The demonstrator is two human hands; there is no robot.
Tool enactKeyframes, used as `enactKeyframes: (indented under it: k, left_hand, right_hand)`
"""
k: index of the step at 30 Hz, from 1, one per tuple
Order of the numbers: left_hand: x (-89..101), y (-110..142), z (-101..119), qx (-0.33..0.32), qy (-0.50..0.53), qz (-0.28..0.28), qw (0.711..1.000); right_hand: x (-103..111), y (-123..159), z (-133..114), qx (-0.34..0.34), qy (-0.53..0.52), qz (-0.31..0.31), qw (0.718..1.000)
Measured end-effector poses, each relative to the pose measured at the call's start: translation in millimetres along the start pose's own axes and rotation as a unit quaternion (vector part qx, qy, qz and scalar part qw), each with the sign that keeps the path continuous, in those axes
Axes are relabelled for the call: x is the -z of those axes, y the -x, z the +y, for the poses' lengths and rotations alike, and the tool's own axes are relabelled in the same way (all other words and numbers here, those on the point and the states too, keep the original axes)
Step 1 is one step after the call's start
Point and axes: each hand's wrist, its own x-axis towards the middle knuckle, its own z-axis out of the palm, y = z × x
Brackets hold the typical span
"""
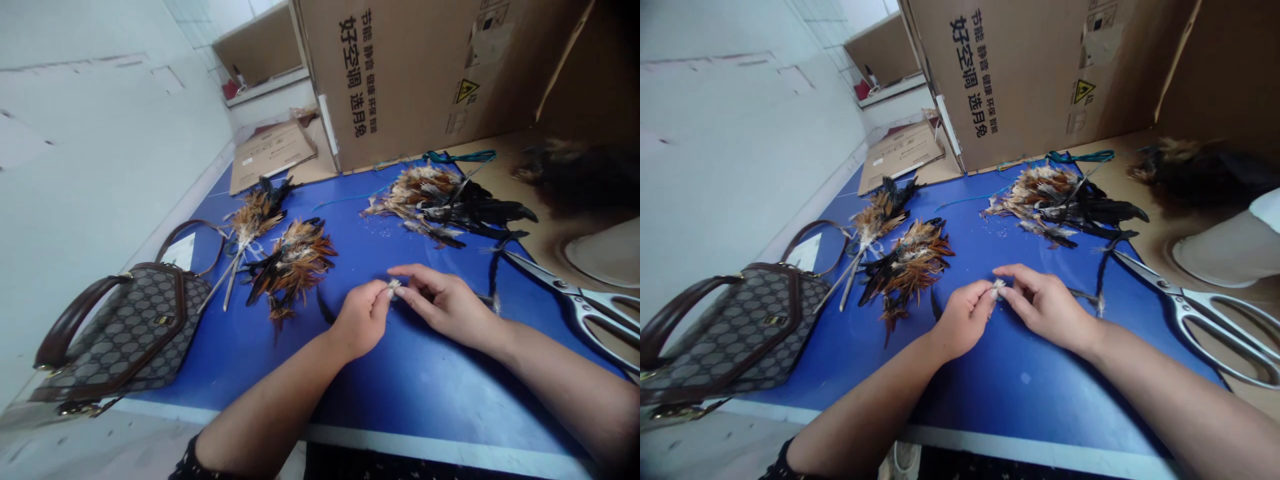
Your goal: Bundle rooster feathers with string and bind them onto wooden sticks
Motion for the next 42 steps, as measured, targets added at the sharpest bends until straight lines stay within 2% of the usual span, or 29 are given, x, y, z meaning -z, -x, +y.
enactKeyframes:
  k: [2,5,10,19,25,29,36,39,42]
  left_hand:
    - [2.0,-0.3,2.4,0.071,0.094,-0.031,0.993]
    - [4.2,-0.9,6.7,0.150,0.214,-0.064,0.963]
    - [6.4,-1.6,12.0,0.181,0.319,-0.103,0.924]
    - [11.1,0.3,10.7,0.144,0.272,-0.150,0.940]
    - [2.8,-0.1,10.6,0.152,0.343,-0.110,0.921]
    - [-1.3,0.2,10.6,0.157,0.371,-0.102,0.910]
    - [-1.9,0.9,9.5,0.162,0.364,-0.097,0.912]
    - [-1.3,-0.2,9.2,0.160,0.361,-0.093,0.914]
    - [0.6,-2.7,10.2,0.153,0.355,-0.070,0.920]
  right_hand:
    - [1.2,0.0,3.0,0.047,0.030,0.002,0.998]
    - [4.0,-1.9,5.5,0.088,0.029,0.003,0.996]
    - [8.9,-5.2,5.4,0.095,-0.019,0.001,0.995]
    - [15.1,-7.8,-3.2,0.082,-0.072,-0.024,0.994]
    - [3.9,-3.4,0.4,0.083,-0.011,0.045,0.995]
    - [0.5,-2.5,5.9,0.113,0.003,0.039,0.993]
    - [0.2,-4.7,9.2,0.126,0.014,0.022,0.992]
    - [-0.6,-4.3,6.7,0.108,0.011,0.014,0.994]
    - [3.3,-4.1,2.3,0.056,-0.004,0.006,0.998]
